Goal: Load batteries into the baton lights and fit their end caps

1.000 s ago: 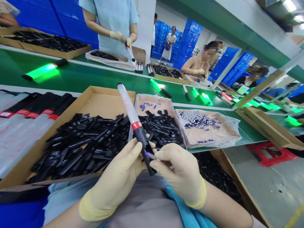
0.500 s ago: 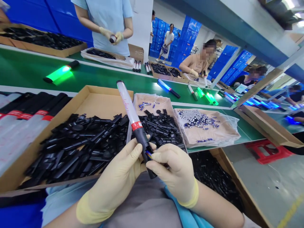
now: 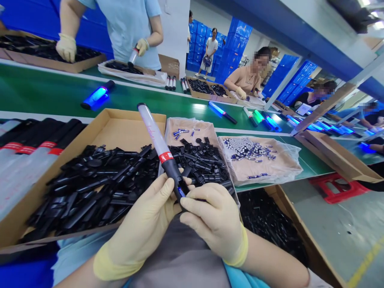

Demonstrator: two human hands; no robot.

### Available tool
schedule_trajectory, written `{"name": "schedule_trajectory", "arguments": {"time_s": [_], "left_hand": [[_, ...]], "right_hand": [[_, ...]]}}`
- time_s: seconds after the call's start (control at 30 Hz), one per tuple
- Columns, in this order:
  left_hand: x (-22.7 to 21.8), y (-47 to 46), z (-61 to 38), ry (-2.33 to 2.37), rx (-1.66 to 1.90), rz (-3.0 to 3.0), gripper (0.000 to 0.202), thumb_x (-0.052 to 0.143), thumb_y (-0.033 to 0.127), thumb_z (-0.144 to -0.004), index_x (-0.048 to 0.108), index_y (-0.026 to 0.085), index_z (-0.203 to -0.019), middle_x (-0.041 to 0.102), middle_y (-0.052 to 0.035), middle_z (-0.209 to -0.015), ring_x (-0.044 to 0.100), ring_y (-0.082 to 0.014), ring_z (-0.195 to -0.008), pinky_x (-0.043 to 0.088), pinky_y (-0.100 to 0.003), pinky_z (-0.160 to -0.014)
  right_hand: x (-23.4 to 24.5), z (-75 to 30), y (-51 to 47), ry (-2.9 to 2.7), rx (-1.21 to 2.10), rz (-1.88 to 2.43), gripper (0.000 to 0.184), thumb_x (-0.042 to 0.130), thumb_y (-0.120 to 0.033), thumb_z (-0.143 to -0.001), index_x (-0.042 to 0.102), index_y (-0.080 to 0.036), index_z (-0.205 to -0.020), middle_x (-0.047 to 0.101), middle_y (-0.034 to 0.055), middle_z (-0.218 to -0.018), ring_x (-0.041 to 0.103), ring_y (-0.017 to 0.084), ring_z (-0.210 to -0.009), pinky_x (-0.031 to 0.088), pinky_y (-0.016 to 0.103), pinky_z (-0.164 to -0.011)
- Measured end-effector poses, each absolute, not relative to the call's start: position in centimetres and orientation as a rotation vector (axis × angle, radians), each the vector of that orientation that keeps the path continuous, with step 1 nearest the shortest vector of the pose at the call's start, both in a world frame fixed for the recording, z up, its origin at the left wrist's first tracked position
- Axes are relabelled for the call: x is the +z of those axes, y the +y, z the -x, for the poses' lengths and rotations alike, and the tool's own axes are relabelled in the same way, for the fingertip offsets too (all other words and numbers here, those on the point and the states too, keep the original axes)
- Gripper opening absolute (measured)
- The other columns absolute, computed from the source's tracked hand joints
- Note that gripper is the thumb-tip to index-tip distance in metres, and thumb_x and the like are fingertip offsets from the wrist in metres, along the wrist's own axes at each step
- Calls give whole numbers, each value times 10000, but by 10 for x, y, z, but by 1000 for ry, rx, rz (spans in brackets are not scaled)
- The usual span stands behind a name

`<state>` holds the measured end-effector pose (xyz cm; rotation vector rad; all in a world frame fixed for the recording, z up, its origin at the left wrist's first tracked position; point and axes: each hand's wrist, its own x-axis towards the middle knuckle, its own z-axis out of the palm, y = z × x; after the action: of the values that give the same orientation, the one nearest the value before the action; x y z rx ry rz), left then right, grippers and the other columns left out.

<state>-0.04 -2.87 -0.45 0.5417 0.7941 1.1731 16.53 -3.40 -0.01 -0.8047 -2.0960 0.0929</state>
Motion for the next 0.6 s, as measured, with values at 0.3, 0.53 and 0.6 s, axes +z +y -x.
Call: {"name": "schedule_trajectory", "arguments": {"time_s": [0.3, 0.53, 0.6], "left_hand": [[0, -25, -2, 895, 1237, -537, 242, 697, 348, -889, 703, 181, -1065, 748, -95, -1025, 699, -208, -866, 624, -278, -726], [-6, -20, 1, 830, 1225, -488, 299, 717, 389, -869, 706, 174, -1076, 751, -101, -1044, 706, -276, -952, 628, -385, -751], [-6, -20, -1, 825, 1211, -475, 305, 725, 375, -863, 703, 169, -1086, 754, -105, -1030, 712, -284, -940, 628, -400, -743]], "right_hand": [[16, -170, -45, -2479, 8, 887, 452, 415, -374, -1040, 557, -95, -1367, 683, 171, -1241, 617, 302, -1163, 548, 439, -914], [11, -323, 59, -2295, 342, 1978, 316, 467, -272, -967, 731, -172, -826, 748, 99, -900, 681, 235, -871, 518, 345, -842], [2, -354, 75, -2333, 452, 2057, 315, 533, -269, -920, 691, -194, -657, 722, 61, -720, 662, 210, -724, 515, 303, -749]]}}
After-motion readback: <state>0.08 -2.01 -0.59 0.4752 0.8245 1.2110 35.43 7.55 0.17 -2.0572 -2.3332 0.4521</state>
